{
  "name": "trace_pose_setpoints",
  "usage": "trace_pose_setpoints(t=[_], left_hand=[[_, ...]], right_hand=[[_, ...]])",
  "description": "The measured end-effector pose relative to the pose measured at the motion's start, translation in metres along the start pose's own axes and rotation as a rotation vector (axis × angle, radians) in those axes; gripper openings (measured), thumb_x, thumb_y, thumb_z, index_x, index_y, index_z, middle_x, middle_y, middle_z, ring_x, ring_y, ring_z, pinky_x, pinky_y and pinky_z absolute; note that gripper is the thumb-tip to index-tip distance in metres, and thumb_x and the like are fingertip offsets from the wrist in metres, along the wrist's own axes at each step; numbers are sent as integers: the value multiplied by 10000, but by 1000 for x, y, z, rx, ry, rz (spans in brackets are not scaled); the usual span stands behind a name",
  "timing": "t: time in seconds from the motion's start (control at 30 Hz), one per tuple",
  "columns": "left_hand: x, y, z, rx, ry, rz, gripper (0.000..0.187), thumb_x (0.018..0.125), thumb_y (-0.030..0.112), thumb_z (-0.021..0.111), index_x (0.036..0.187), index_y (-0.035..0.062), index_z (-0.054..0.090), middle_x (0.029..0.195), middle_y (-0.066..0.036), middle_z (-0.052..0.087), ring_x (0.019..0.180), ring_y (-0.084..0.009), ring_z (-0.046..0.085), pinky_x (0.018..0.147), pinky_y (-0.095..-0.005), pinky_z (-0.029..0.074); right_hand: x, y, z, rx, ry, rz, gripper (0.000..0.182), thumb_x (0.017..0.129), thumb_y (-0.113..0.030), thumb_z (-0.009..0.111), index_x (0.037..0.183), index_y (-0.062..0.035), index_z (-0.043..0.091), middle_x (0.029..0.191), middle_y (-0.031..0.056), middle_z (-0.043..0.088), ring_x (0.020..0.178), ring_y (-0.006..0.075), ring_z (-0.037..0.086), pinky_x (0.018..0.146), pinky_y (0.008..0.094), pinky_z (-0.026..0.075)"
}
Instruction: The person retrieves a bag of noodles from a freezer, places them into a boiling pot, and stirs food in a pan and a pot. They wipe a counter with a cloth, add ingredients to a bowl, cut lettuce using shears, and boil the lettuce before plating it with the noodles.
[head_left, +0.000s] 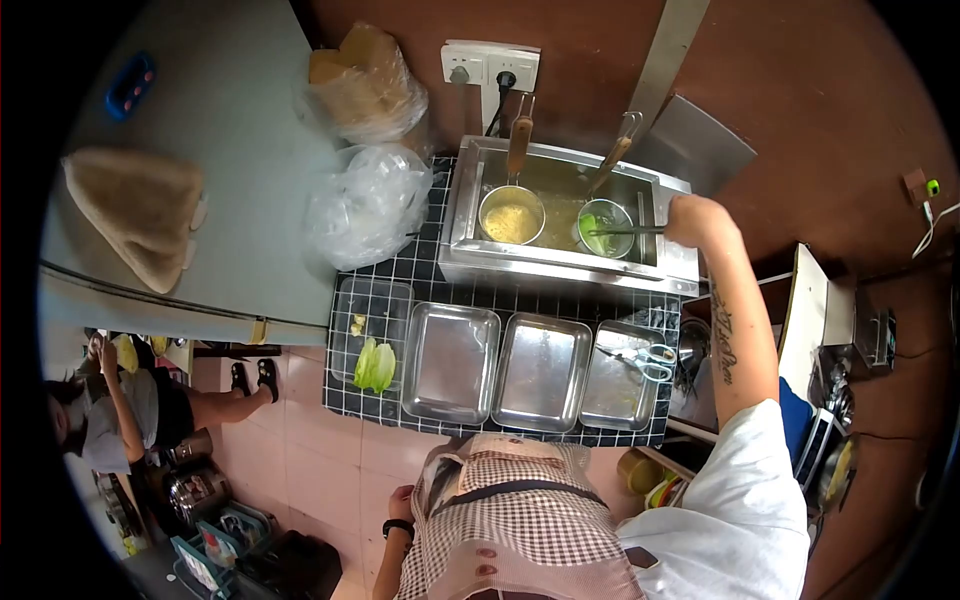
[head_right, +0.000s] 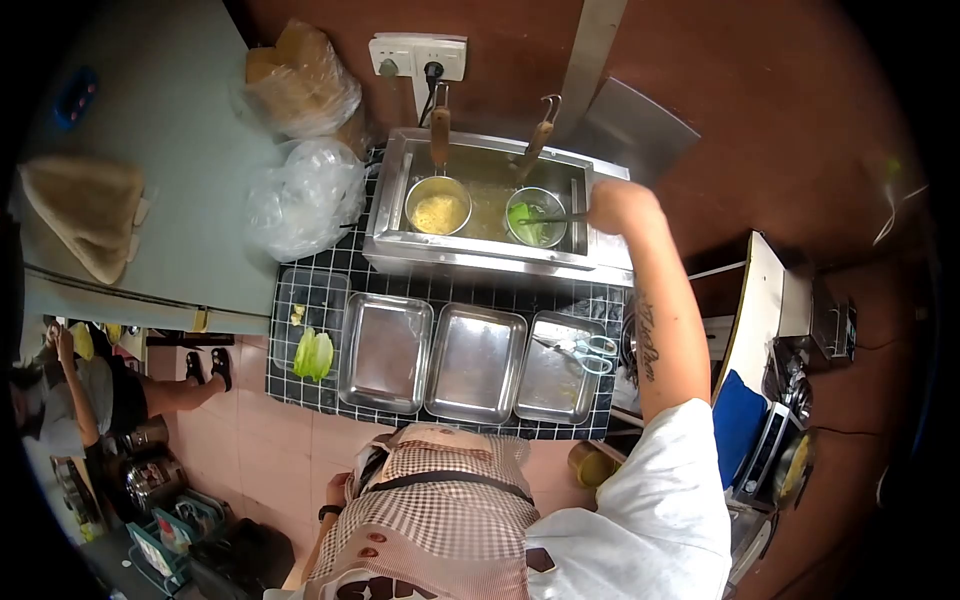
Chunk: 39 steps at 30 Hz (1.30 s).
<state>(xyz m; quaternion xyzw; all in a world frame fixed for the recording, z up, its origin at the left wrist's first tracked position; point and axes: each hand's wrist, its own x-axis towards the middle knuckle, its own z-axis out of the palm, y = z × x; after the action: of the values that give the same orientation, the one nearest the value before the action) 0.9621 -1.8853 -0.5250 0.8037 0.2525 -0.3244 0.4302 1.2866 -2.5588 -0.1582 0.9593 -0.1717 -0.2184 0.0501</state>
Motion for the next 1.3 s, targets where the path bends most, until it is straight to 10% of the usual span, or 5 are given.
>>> trace_pose_setpoints(t=[0.3,0.57,0.97,1.3], left_hand=[[12,4,-3,16,28,26,343,854,222,739,1082,-29,688,1000,-175,724,911,-260,695,808,-347,548],[19,55,-11,29,14,112,330,868,219,721,1079,-33,681,1014,-167,720,923,-260,689,828,-348,537],[56,24,-26,65,-55,86,362,857,256,723,1082,-25,686,1004,-181,721,929,-263,690,842,-348,531],[43,69,-24,6,45,141,327,869,241,714,1076,-12,689,1010,-151,718,925,-243,682,837,-347,529]], right_hand=[[31,-3,31,67,-233,55,251,735,-168,630,888,-16,759,928,186,726,875,320,710,789,408,557],[39,-22,65,-78,-66,-21,309,814,-110,589,1081,-63,738,1160,159,694,1038,339,682,863,421,558],[-75,6,-30,-219,210,-36,221,852,-107,530,939,-67,729,977,124,726,942,306,692,824,408,552],[-32,-23,19,-277,155,-15,234,847,-141,560,949,-114,769,965,106,746,905,280,726,802,395,577]])
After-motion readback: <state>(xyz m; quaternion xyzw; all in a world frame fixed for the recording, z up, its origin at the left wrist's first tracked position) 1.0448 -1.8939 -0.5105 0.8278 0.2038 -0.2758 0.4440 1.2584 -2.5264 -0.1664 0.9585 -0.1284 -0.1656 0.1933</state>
